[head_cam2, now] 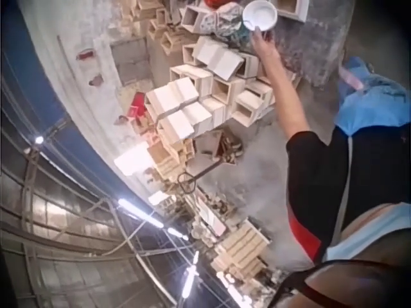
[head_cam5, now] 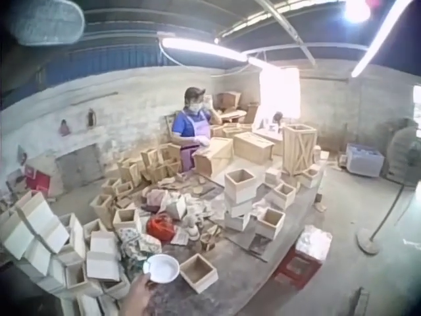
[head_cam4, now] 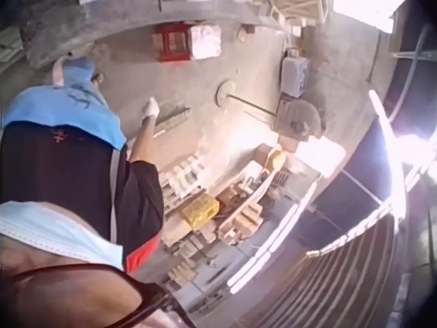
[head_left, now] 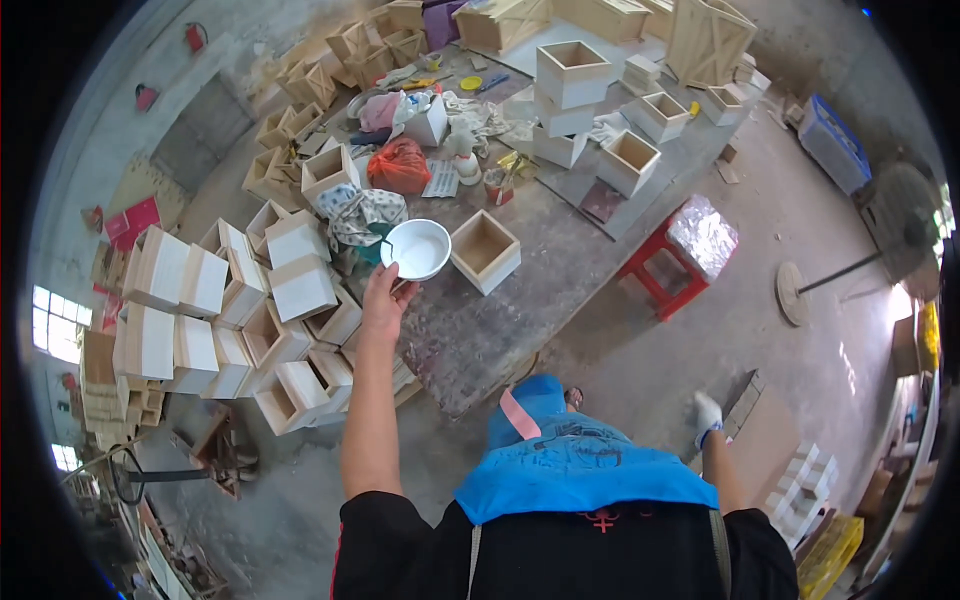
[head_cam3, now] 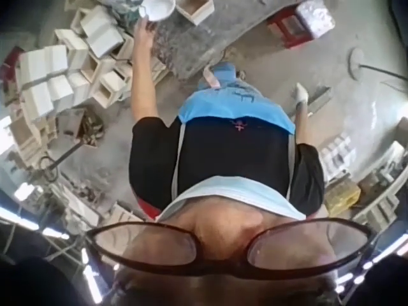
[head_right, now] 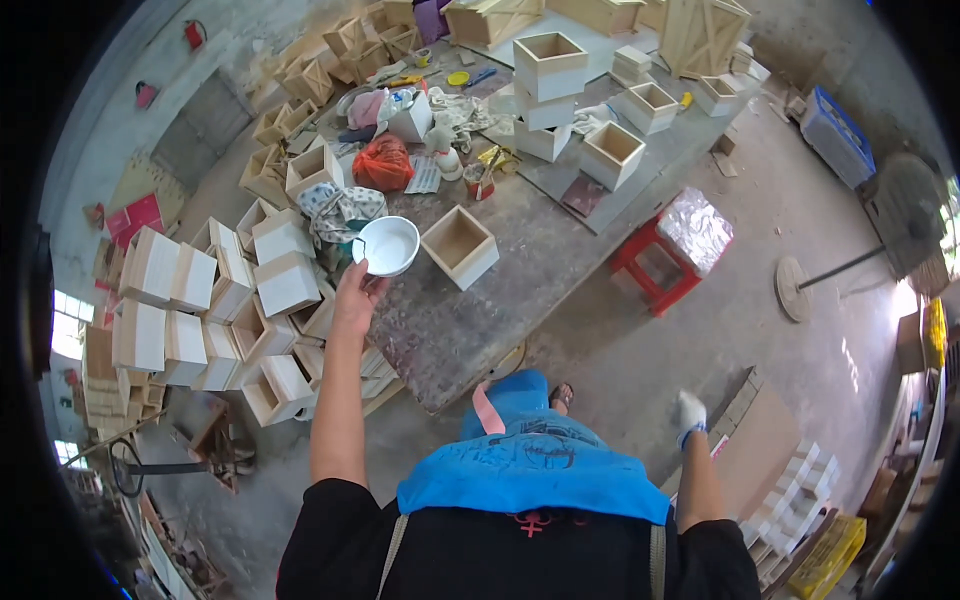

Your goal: The recorder moves a pallet jack, then applies a white coating to the seams of wooden boxes with a brush before sanding them.

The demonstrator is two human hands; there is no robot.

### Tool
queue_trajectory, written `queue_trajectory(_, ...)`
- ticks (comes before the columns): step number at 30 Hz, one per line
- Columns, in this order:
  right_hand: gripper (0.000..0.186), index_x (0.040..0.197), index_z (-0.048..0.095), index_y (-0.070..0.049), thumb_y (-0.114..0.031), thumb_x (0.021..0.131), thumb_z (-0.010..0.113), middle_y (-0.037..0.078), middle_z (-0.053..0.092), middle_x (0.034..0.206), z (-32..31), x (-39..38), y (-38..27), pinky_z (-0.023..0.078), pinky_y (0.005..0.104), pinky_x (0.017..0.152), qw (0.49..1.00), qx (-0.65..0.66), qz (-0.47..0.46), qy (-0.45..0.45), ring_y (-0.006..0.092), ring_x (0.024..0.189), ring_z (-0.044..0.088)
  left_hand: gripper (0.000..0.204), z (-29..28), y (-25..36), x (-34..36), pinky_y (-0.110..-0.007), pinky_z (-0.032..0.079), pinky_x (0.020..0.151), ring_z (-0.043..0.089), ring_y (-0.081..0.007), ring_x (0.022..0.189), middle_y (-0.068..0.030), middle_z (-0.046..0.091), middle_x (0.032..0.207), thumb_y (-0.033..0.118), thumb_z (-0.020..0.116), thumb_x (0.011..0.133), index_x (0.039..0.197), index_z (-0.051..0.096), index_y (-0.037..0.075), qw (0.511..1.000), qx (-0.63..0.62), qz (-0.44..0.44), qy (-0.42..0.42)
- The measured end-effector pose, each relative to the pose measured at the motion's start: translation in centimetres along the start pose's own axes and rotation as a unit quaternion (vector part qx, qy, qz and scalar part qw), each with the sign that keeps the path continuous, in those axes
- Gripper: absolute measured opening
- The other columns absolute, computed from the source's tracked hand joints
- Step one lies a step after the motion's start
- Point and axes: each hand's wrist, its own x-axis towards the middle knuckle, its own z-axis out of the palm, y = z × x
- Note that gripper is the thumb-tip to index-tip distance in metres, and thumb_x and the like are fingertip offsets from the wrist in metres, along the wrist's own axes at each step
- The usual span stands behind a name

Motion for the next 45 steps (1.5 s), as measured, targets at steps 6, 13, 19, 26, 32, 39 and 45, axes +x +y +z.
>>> queue_trajectory(6, 0.037, 0.124, 0.064, -0.009, -0.034, 0.097, 0.062, 0.003, 0.069, 0.094, 5.0, 5.6, -17.7, 0.049, 0.03, 0.062, 0.99, 0.025, -0.12, -0.062, 0.0146, 0.076, 0.066, 0.046, 4.2, -1.2, 11.9, -0.035, 0.058, 0.088, 0.065, -0.0195, 0.102, -0.0074, 0.062, 0.119, 0.02, 0.067, 0.096, 0.136, 0.049, 0.005, 0.999, -0.004, 0.006, -0.034)
queue_trajectory(13, 0.025, 0.107, 0.068, -0.002, -0.023, 0.093, 0.064, 0.005, 0.066, 0.083, 4.0, 7.1, -16.4, 0.049, 0.0301, 0.062, 0.988, -0.119, 0.078, -0.054, 0.0144, 0.072, 0.063, 0.059, 4.1, -6.9, 22.0, -0.039, 0.059, 0.09, 0.065, -0.0232, 0.105, -0.0105, 0.06, 0.122, 0.013, 0.07, 0.093, 0.143, 0.04, 0.003, 0.999, 0.015, -0.05, -0.003)
queue_trajectory(19, 0.03, 0.114, 0.066, -0.003, -0.025, 0.093, 0.064, 0.007, 0.069, 0.091, -4.8, 15.1, -11.9, 0.051, 0.0329, 0.064, 0.974, -0.076, 0.039, -0.212, 0.0185, 0.076, 0.066, 0.071, 4.7, -11.0, 26.9, -0.041, 0.059, 0.089, 0.065, -0.0253, 0.107, -0.0133, 0.06, 0.122, 0.012, 0.073, 0.09, 0.149, 0.034, 0.002, 0.99, 0.045, -0.128, 0.033)
queue_trajectory(26, 0.038, 0.126, 0.064, -0.004, -0.028, 0.096, 0.062, 0.008, 0.071, 0.099, -1.4, 21.2, -16.5, 0.053, 0.0347, 0.069, 0.915, -0.311, -0.101, -0.237, 0.0212, 0.084, 0.069, 0.077, 3.6, -12.7, 27.1, -0.042, 0.059, 0.088, 0.065, -0.0255, 0.107, -0.0157, 0.061, 0.121, 0.008, 0.076, 0.087, 0.152, 0.033, 0.004, 0.983, 0.1, -0.129, 0.078)
queue_trajectory(32, 0.044, 0.133, 0.062, -0.005, -0.03, 0.097, 0.059, 0.01, 0.072, 0.109, 7.8, 17.3, -29.8, 0.054, 0.0348, 0.075, 0.963, -0.216, -0.001, -0.16, 0.022, 0.092, 0.071, 0.079, 5.8, -14.2, 28.5, -0.039, 0.06, 0.081, 0.067, -0.0237, 0.099, -0.0144, 0.064, 0.115, 0.008, 0.078, 0.085, 0.151, 0.035, 0.003, 0.976, 0.135, -0.112, 0.131)
queue_trajectory(39, 0.044, 0.133, 0.062, -0.006, -0.03, 0.096, 0.06, 0.01, 0.071, 0.108, 4.2, 20.5, -27.3, 0.053, 0.0354, 0.072, 0.944, -0.264, 0.075, -0.182, 0.0225, 0.086, 0.07, 0.065, 5.6, -12.9, 25.4, -0.03, 0.058, 0.068, 0.068, -0.0165, 0.087, -0.0098, 0.068, 0.101, 0.013, 0.079, 0.085, 0.141, 0.05, -0.001, 0.955, 0.193, -0.054, 0.219)
queue_trajectory(45, 0.046, 0.135, 0.061, -0.006, -0.032, 0.096, 0.061, 0.009, 0.071, 0.108, 2.3, 24.2, -25.9, 0.053, 0.0364, 0.072, 0.912, -0.304, 0.01, -0.277, 0.0226, 0.088, 0.07, 0.034, 6.8, -6.1, 13.2, -0.025, 0.054, 0.065, 0.068, -0.0128, 0.084, -0.0047, 0.07, 0.089, 0.018, 0.074, 0.091, 0.118, 0.069, -0.001, 0.939, 0.229, 0.022, 0.256)
